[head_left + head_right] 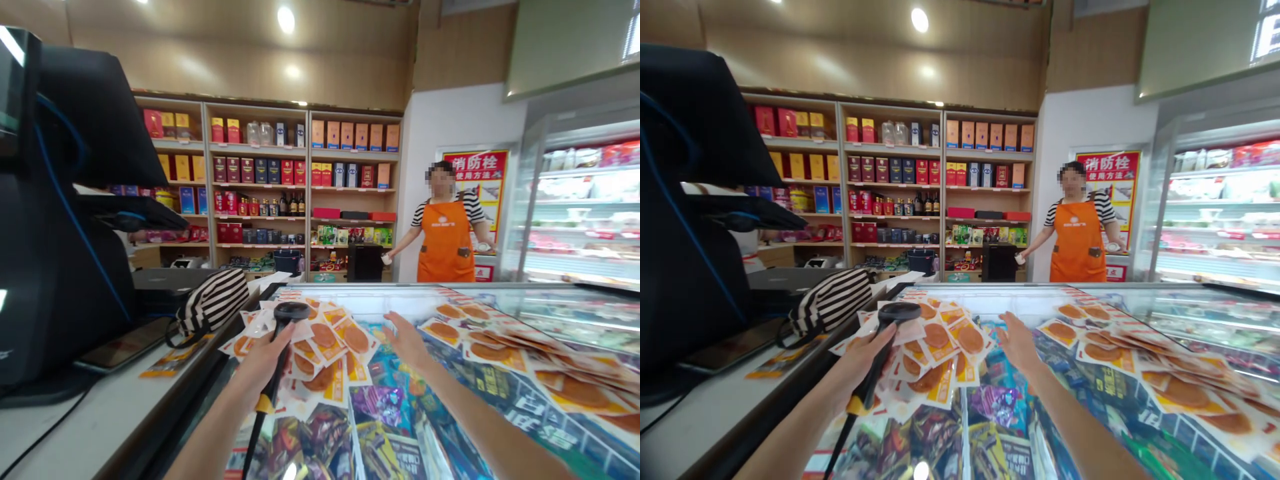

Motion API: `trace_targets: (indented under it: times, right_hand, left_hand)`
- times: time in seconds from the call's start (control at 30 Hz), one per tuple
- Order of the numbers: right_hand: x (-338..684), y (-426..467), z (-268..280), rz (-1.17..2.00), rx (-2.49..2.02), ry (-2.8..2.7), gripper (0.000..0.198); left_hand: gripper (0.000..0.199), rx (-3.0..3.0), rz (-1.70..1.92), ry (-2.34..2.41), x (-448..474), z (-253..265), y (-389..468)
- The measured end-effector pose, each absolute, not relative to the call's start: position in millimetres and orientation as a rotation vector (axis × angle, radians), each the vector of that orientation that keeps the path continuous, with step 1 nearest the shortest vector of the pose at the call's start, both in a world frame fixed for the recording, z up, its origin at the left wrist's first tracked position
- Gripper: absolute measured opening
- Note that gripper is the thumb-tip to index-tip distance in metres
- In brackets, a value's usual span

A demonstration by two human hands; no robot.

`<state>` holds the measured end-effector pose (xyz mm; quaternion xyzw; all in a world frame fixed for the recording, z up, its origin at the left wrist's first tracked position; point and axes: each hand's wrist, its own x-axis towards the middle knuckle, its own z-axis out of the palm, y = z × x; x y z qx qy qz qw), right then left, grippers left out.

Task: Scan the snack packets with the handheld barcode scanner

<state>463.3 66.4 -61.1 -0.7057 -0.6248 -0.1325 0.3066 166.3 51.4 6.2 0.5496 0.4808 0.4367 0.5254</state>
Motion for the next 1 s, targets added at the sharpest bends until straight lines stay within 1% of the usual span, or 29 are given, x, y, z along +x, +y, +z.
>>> trace_targets:
  times: [0.07, 0.17, 0.23, 0.3, 0.4, 0.57, 0.63, 0.7, 0.77, 0.8, 0.9, 1.0]
  right_hand:
    - [504, 58, -61, -0.443, -2.141, -1.54, 0.047]
    - [556, 43, -61, -0.481, -2.469, -1.427, 0.052]
    - [577, 36, -59, -0.441, -2.584, -1.436, 0.054]
    - [587, 31, -56, -0.342, -2.631, -1.528, 0.05]
    - [586, 29, -53, -0.28, -2.609, -1.714, 0.04]
    - [575, 28, -53, -0.378, -2.599, -1.716, 0.034]
    - [576, 29, -54, -0.435, -2.576, -1.677, 0.036]
    - [580, 32, -56, -0.496, -2.542, -1.619, 0.043]
    - [584, 37, -59, -0.468, -2.522, -1.576, 0.048]
    - [586, 39, -61, -0.42, -2.504, -1.581, 0.047]
    - [587, 43, -67, -0.294, -2.393, -1.622, 0.038]
    - [580, 43, -70, -0.28, -2.271, -1.583, 0.027]
  left_hand:
    - [0.044, 1.31, 1.004, 1.117, 170, 8, 46]
    - [0.042, 1.302, 0.986, 1.048, 177, 11, 36]
    - [0.041, 1.308, 0.974, 1.013, 180, 12, 31]
    - [0.039, 1.313, 0.947, 0.989, 183, 12, 27]
    - [0.038, 1.309, 0.9, 0.971, 185, 12, 25]
    - [0.038, 1.289, 0.866, 0.953, 187, 10, 23]
    - [0.038, 1.281, 0.855, 0.927, 188, 9, 23]
    - [0.037, 1.271, 0.848, 0.921, 188, 9, 24]
    - [0.036, 1.262, 0.843, 0.93, 188, 8, 25]
    - [0.036, 1.261, 0.84, 0.937, 188, 8, 26]
    - [0.037, 1.269, 0.833, 0.955, 187, 9, 26]
    - [0.038, 1.285, 0.842, 0.971, 187, 10, 25]
